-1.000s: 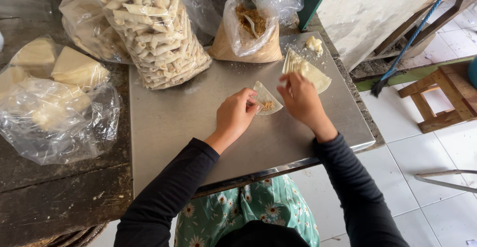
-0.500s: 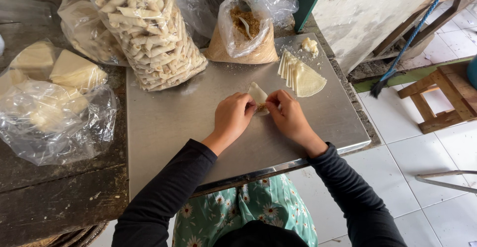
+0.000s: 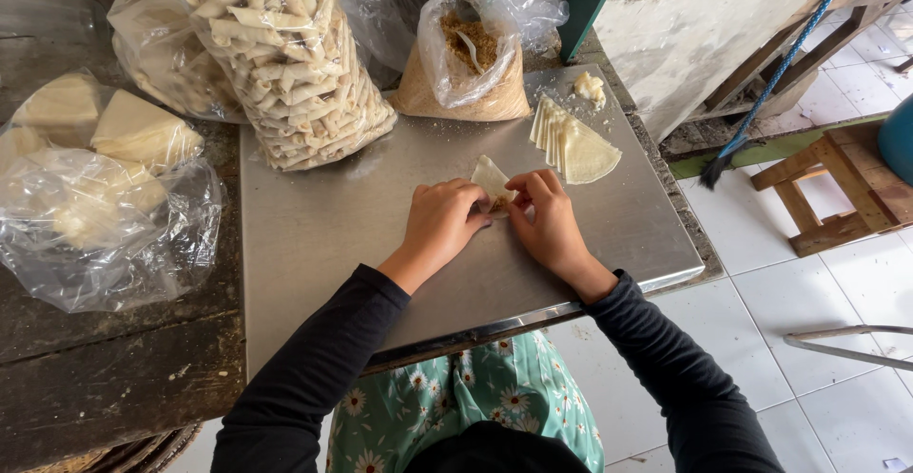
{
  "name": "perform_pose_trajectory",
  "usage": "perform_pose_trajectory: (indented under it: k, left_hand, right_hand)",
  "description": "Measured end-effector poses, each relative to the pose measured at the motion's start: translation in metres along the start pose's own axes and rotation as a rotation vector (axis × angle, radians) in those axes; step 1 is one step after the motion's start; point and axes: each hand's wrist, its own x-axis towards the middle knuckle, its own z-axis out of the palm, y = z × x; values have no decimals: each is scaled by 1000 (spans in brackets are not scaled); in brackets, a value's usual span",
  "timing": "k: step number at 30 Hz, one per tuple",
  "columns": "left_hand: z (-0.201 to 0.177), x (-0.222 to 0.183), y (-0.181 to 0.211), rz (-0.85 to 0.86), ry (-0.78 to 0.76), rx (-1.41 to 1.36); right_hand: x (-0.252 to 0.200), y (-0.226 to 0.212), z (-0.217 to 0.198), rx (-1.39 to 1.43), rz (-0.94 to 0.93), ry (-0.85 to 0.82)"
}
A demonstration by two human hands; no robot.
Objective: The person repeatedly folds triangular dumpling wrappers, scoops a granular filling from a plastic bag with a small spoon, places it in the wrapper, and folds the edges to seal each dumpling. Finished dumplings are stacked on the metal table.
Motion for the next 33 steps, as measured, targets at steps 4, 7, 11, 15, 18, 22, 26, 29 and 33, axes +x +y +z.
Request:
perform_pose_trajectory:
  k: [4,7,11,15,18,22,26,29,33]
  left_hand:
    - [-1,-1,0,-12,-25,-25]
    - [0,0,-3,42,-1,-30]
    - [5,-1,-8,25,-19,-22]
    - [13,0,-11,56,34,48]
    - [16,2,-11,58,99,46]
    - [11,8,-9,-9,41,-26]
    - [6,25,-8,-130,19,40]
    - [5,36,-14,-247,-86,-60]
    - [8,34,-26,3,-20,55]
  right_hand:
    - [-1,4,2,53,14,48]
    - [-1,3,4,6,5,-25]
    - [-1,-1,5,-80,-147,-65]
    - [-2,-5,2,-108,-161,-118]
    - [4,-2,3,-141,-122,-146]
    - [29,15,3,-181,-126,-205]
    - [77,37,0,-72,317,-606]
    - [90,47,-1,86,276,-685]
    - [72,41,-2,-5,90,-524]
